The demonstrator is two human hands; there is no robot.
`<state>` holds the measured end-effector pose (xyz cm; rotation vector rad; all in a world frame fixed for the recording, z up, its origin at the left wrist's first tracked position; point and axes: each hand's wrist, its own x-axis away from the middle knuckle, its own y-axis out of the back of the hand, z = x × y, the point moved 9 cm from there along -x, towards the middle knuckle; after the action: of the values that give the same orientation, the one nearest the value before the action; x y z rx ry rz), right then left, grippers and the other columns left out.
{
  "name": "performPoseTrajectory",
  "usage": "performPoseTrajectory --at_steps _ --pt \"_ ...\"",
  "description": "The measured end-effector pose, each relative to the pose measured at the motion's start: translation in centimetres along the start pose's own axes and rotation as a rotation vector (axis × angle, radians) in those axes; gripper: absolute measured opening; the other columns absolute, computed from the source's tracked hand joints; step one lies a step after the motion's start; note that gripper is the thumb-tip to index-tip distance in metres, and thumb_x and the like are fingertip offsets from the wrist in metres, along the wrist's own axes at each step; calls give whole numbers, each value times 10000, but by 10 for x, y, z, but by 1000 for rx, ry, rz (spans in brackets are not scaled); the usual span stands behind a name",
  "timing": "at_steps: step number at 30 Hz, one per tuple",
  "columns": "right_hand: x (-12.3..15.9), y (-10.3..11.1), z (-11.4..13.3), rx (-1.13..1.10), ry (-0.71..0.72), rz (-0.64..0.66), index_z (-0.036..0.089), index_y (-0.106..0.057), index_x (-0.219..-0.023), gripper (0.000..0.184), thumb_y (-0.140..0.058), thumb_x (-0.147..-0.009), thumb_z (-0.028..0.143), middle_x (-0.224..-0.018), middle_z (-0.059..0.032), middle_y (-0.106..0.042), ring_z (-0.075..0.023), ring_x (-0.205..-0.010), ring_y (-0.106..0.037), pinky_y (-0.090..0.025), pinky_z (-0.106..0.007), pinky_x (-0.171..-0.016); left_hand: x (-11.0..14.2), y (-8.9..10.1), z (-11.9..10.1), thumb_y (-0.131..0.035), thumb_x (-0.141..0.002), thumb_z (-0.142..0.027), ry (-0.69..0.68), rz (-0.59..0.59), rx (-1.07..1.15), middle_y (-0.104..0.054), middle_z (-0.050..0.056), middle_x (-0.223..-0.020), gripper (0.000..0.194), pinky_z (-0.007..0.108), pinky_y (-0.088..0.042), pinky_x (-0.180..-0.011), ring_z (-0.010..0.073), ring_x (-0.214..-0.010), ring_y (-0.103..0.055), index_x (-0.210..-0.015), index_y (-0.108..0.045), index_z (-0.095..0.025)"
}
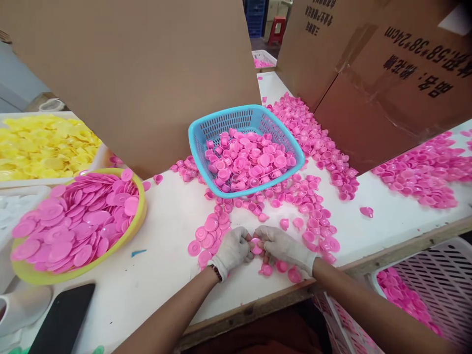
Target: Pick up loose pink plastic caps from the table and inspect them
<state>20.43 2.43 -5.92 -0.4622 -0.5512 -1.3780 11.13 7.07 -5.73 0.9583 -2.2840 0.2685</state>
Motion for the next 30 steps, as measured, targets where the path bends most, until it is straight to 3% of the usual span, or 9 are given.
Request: performPoseTrajectory --at_steps 5,9,14,18,21,23,25,27,30 --pt "-2 -3 3 -38 -51 111 193 -481 -903 115 -500 -838 285 -648 21 -616 -105 -499 -617 -490 -197 -477 5 2 -7 -528 -717 -138 -79 18 -96 -556 -58 -516 101 213 -393 -458 114 -481 -535 -727 -456 -208" --pt "-5 -5 1 -68 -32 51 201 -459 -857 60 -478 -837 254 -591 44 -565 -92 -440 -561 -473 -201 -442 6 6 -15 -521 -661 -91 -193 -49 -348 -544 -59 -551 136 209 -344 -492 104 -519 -510 -714 -461 -201" --pt "-7 -9 4 6 44 -11 205 -457 -810 36 -431 -828 188 -589 55 -522 -63 -410 -491 -426 -175 -414 8 3 -26 -520 -658 -70 -255 -95 -471 -482 -76 -541 198 219 -305 -493 105 -505 -463 -783 -447 -206" --pt "2 -4 17 101 115 -31 195 -480 -764 50 -460 -797 164 -566 53 -511 -67 -431 -491 -407 -167 -422 33 14 -33 -541 -727 -140 -364 -233 -505 -471 -68 -585 168 232 -320 -520 118 -542 -456 -853 -448 -202" --pt "19 19 49 22 318 -180 203 -506 -843 63 -481 -790 179 -628 43 -548 -85 -526 -549 -453 -192 -509 59 17 -24 -525 -799 -234 -398 -325 -565 -546 -24 -671 57 253 -366 -582 137 -624 -512 -813 -483 -197" --pt "33 39 72 -184 500 -322 232 -465 -1012 193 -445 -820 224 -743 26 -594 -111 -613 -604 -496 -245 -588 71 10 -16 -513 -820 -243 -403 -338 -612 -607 5 -762 49 266 -394 -631 151 -693 -557 -830 -524 -196" --pt "35 47 84 -297 594 -380 254 -394 -1117 294 -414 -824 234 -847 10 -609 -125 -664 -629 -512 -281 -626 77 -7 -12 -498 -838 -246 -432 -293 -665 -642 23 -862 103 273 -417 -668 163 -755 -589 -908 -561 -204" --pt "20 32 91 -77 565 -335 236 -407 -1107 296 -388 -812 210 -832 5 -606 -120 -627 -618 -499 -262 -588 78 -30 -14 -482 -851 -263 -481 -214 -749 -651 31 -934 195 281 -437 -688 179 -799 -605 -1021 -569 -223" --pt "-13 -4 90 409 482 -269 199 -518 -922 166 -413 -794 191 -755 1 -601 -130 -638 -594 -480 -255 -608 73 -58 -16 -460 -853 -270 -496 -114 -931 -653 56 -971 266 315 -459 -693 223 -838 -613 -1090 -572 -224"
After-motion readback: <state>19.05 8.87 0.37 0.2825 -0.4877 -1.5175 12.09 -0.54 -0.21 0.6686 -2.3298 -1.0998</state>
